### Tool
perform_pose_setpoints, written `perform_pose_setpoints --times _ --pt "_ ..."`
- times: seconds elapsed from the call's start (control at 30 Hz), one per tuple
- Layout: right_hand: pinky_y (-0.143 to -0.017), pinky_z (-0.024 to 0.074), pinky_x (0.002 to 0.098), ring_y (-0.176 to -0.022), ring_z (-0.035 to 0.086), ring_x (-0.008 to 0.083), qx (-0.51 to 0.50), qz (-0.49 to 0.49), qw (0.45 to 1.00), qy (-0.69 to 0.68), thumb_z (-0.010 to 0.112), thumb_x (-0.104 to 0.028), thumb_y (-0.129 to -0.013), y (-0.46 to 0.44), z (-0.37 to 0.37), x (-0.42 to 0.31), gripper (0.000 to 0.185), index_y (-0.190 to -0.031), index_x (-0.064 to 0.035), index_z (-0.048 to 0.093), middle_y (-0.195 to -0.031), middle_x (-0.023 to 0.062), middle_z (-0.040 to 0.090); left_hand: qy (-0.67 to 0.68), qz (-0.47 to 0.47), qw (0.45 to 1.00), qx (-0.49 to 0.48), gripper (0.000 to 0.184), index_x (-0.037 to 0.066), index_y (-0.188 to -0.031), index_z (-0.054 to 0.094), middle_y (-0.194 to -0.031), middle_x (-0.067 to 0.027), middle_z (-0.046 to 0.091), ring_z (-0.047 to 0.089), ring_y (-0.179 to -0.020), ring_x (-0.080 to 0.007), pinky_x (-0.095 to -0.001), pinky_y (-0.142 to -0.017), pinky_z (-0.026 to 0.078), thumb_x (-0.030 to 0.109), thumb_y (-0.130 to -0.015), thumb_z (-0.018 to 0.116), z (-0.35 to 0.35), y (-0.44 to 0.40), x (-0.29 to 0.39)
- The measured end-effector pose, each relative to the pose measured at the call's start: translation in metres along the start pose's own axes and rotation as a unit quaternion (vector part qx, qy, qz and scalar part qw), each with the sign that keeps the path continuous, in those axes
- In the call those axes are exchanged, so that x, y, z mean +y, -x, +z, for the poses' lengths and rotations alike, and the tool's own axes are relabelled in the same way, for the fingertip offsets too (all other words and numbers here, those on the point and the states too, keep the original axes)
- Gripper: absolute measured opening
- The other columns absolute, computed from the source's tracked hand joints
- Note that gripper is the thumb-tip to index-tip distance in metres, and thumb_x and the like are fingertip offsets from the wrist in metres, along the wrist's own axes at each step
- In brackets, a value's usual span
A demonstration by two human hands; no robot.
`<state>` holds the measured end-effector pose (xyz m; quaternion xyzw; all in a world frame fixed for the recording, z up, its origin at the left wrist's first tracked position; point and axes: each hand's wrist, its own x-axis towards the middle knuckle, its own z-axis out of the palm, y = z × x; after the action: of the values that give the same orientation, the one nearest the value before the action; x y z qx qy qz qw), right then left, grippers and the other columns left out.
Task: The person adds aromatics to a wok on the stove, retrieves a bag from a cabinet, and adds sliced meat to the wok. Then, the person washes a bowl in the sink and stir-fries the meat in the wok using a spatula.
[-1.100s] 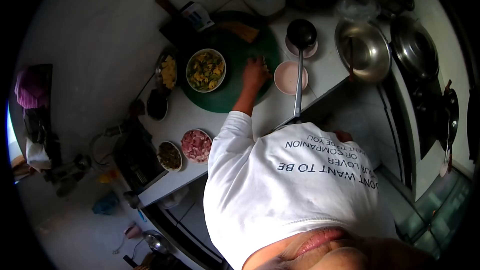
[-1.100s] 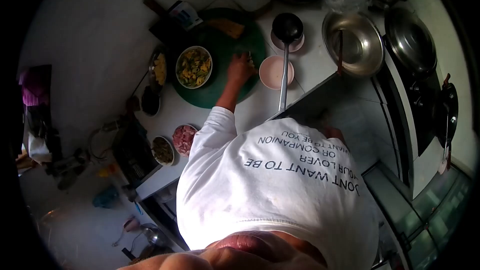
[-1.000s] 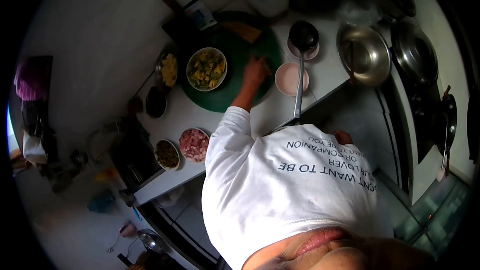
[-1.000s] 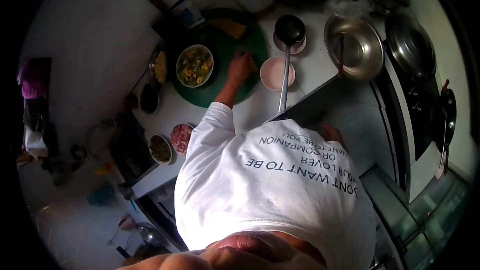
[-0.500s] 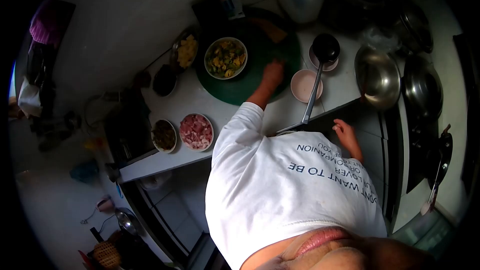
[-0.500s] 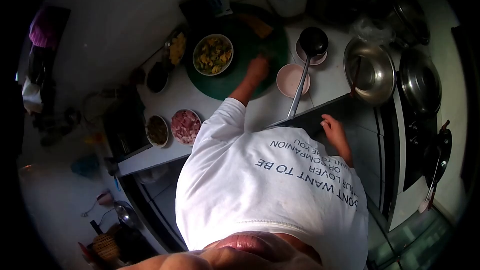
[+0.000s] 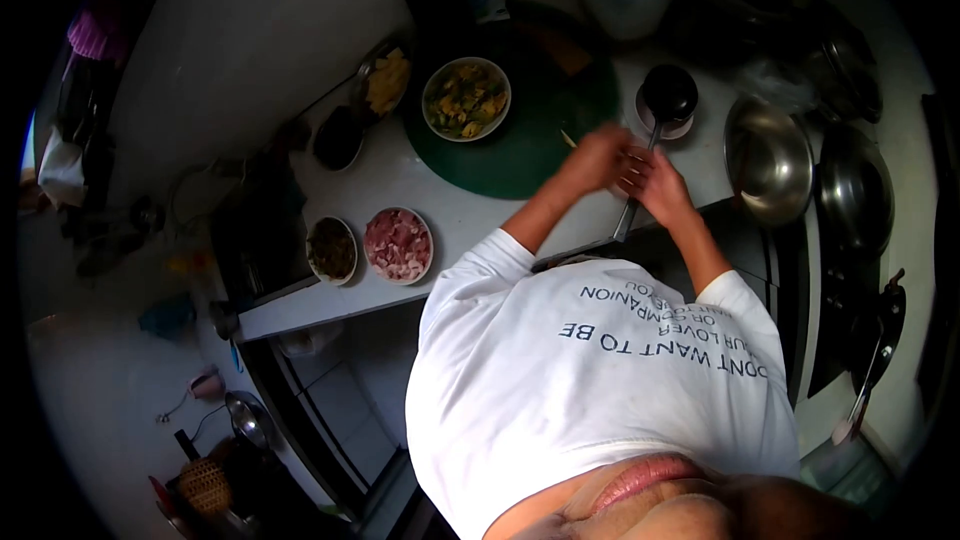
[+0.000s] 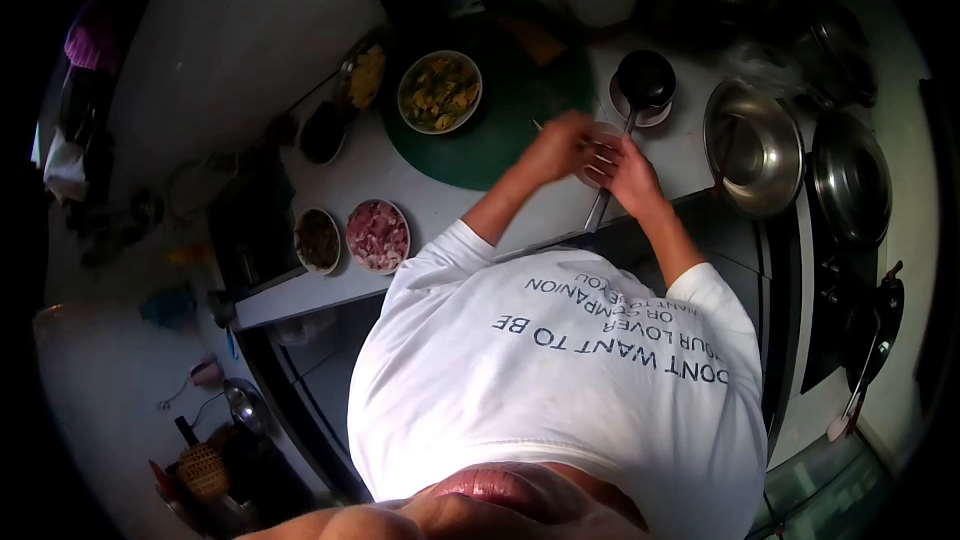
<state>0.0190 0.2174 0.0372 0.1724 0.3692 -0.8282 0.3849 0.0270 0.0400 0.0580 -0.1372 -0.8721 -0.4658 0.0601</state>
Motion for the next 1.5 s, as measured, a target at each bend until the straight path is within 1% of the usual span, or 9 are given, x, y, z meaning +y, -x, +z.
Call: perform_pose_setpoints --times 0.17,0.3,0.37,0.53,0.83,0.93,1.13,1.43,1.5 --pt "-0.088 0.0425 0.0368 -0.103 0.052 0.02 -0.029 0.058 0.992 -0.105 0.046 -0.033 -0.087 -0.003 0.001 0.001 0.033 -0.108 -0.0081 0.054 -0.107 0.0053 0.056 -0.164 0.055 0.984 -0.047 0.028 0.012 -0.093 0.062 -0.09 -0.0069 0.061 0.058 -0.082 -0.0278 -0.0353 -0.069 0.049 0.004 -0.066 0.062 0.009 0.017 0.063" --pt "-0.09 0.0419 0.0384 -0.104 0.051 0.0209 0.028 0.045 0.979 -0.195 0.048 -0.027 -0.087 0.009 0.002 0.015 0.027 -0.098 -0.005 0.059 -0.103 0.0075 0.057 0.012 0.093 0.995 0.045 0.023 0.011 -0.089 0.064 -0.091 -0.0073 0.062 0.059 -0.084 -0.0289 -0.0339 -0.069 0.049 0.001 -0.068 0.06 -0.009 0.018 0.058" --pt "-0.089 0.0441 0.0394 -0.099 0.054 0.0244 -0.016 0.051 0.975 -0.218 0.046 -0.025 -0.089 0.009 -0.004 0.012 0.029 -0.099 -0.0007 0.057 -0.099 0.0103 0.058 0.01 0.012 0.991 0.136 0.018 0.006 -0.087 0.063 -0.089 -0.0132 0.061 0.059 -0.082 -0.029 -0.0364 -0.067 0.048 0.003 -0.069 0.063 0.005 0.022 0.003" --pt "-0.085 0.0469 0.0357 -0.094 0.057 0.024 -0.049 0.025 0.973 -0.226 0.045 -0.023 -0.09 0.023 -0.024 0.007 0.03 -0.103 0.0021 0.057 -0.097 0.0118 0.06 -0.154 -0.23 0.958 0.078 0.031 -0.001 -0.091 0.057 -0.092 -0.0221 0.058 0.058 -0.082 -0.0366 -0.0404 -0.069 0.049 0.015 -0.068 0.069 -0.003 0.026 -0.075" --pt "-0.084 0.0479 0.0374 -0.09 0.059 0.0248 -0.019 0.013 0.969 -0.245 0.046 -0.023 -0.089 0.03 -0.04 0.016 0.029 -0.099 0.0019 0.057 -0.09 0.0118 0.059 -0.284 -0.225 0.932 -0.004 0.017 0.001 -0.083 0.057 -0.072 -0.0199 0.062 0.061 -0.066 -0.0375 -0.0457 -0.058 0.049 0.004 -0.066 0.055 0.033 0.004 -0.09" --pt "-0.085 0.0475 0.0378 -0.09 0.059 0.0246 -0.02 0.014 0.974 -0.226 0.046 -0.024 -0.089 0.029 -0.038 0.016 0.03 -0.101 0.0019 0.057 -0.09 0.0118 0.059 -0.266 -0.222 0.938 0.0 0.018 0.001 -0.082 0.058 -0.076 -0.0208 0.062 0.061 -0.068 -0.0374 -0.0453 -0.058 0.049 0.007 -0.065 0.058 0.031 0.002 -0.085" --pt "-0.085 0.0472 0.0374 -0.094 0.057 0.0241 -0.041 0.015 0.974 -0.222 0.046 -0.027 -0.09 0.024 -0.027 0.018 0.034 -0.105 0.0015 0.056 -0.099 0.0127 0.059 0.107 -0.011 0.993 -0.042 0.011 0.003 -0.079 0.061 -0.081 -0.0192 0.06 0.06 -0.074 -0.0347 -0.0403 -0.064 0.047 0.01 -0.07 0.062 0.019 -0.007 0.045" --pt "-0.081 0.0499 0.0353 -0.088 0.059 0.0239 -0.031 0.021 0.966 -0.254 0.047 -0.021 -0.09 0.033 -0.038 0.014 0.03 -0.102 0.0039 0.056 -0.092 0.013 0.06 -0.23 -0.095 0.968 0.034 0.019 0.008 -0.088 0.064 -0.084 -0.0176 0.062 0.06 -0.075 -0.0355 -0.0411 -0.067 0.05 0.006 -0.07 0.058 0.037 -0.019 -0.162" --pt "-0.081 0.05 0.0349 -0.089 0.059 0.024 -0.034 0.019 0.967 -0.251 0.047 -0.021 -0.089 0.035 -0.046 0.017 0.029 -0.102 0.0038 0.056 -0.093 0.0132 0.06 -0.269 -0.122 0.955 -0.01 0.017 0.008 -0.086 0.064 -0.082 -0.0174 0.063 0.06 -0.073 -0.0362 -0.0421 -0.065 0.05 0.008 -0.07 0.058 0.033 -0.024 -0.144"
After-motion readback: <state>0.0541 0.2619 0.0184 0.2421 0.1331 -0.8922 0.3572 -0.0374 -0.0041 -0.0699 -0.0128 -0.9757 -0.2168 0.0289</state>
